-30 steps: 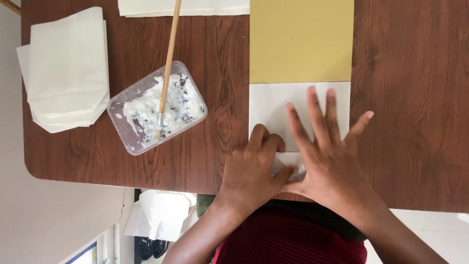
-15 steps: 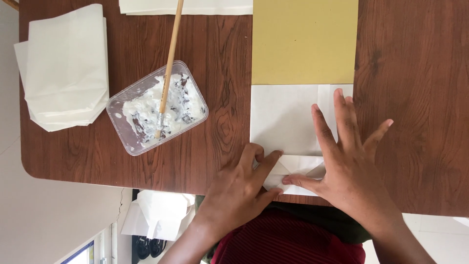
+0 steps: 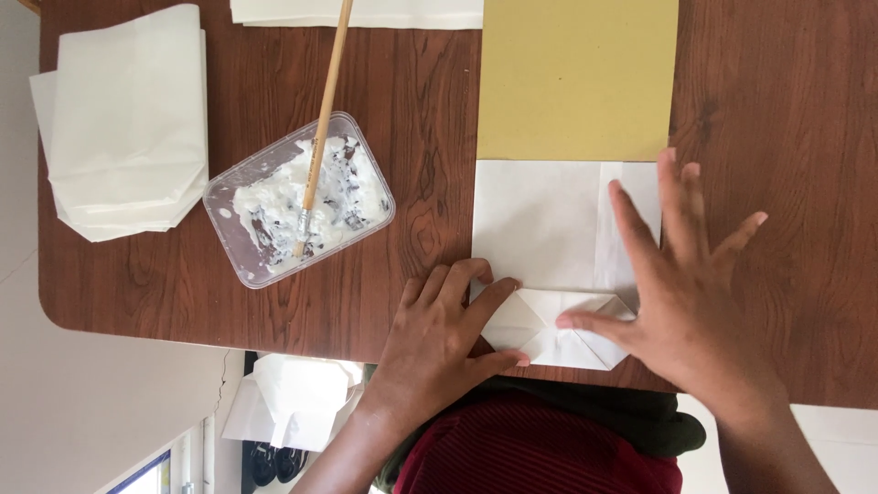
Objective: Manually assembling a paper bag by folding paper around a template and applying glue with a brush.
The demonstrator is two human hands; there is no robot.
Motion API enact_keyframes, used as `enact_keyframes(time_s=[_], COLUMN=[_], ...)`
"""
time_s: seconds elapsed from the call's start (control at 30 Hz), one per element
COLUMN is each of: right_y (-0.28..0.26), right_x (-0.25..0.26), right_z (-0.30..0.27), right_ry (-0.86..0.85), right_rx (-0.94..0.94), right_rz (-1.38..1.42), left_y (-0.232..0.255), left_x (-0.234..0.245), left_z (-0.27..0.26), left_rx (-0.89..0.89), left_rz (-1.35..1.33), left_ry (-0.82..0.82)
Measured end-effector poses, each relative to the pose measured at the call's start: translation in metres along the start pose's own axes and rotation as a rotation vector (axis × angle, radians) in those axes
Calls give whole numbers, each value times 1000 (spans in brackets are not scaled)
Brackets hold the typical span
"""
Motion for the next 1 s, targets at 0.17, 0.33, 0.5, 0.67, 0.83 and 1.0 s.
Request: enact_keyframes(time_s=[0.17, 0.33, 0.5, 0.67, 0.83, 1.0], right_y=[-9, -42, -16, 9, -8, -13], right_x=[4, -15, -4, 18, 16, 10], right_z=[7, 12, 13, -1, -30, -52], right_ry=[-48, -47, -61, 12, 124, 264], right_rx=[-7, 146, 80, -17, 224, 248], right_rz=[5, -137, -59, -68, 6, 52], left_y=[0, 3, 1, 1, 1, 6], left_x=[-2, 2, 0, -1, -2, 0], left_z=[0, 0, -1, -2, -8, -12], left_rx=[-4, -3, 1, 1, -24, -49], left_rz=[3, -6, 2, -15, -57, -67], left_ry=[4, 24, 9, 8, 51, 100])
Point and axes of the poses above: each hand's wrist, its own z-axis towards the middle knuckle, its own x-axis out of the back of the hand, y = z × x, the point moved 7 cm from there along z, towards the middle knuckle, and after that the axes turned 4 degrees about z, right-handed, at the moved point
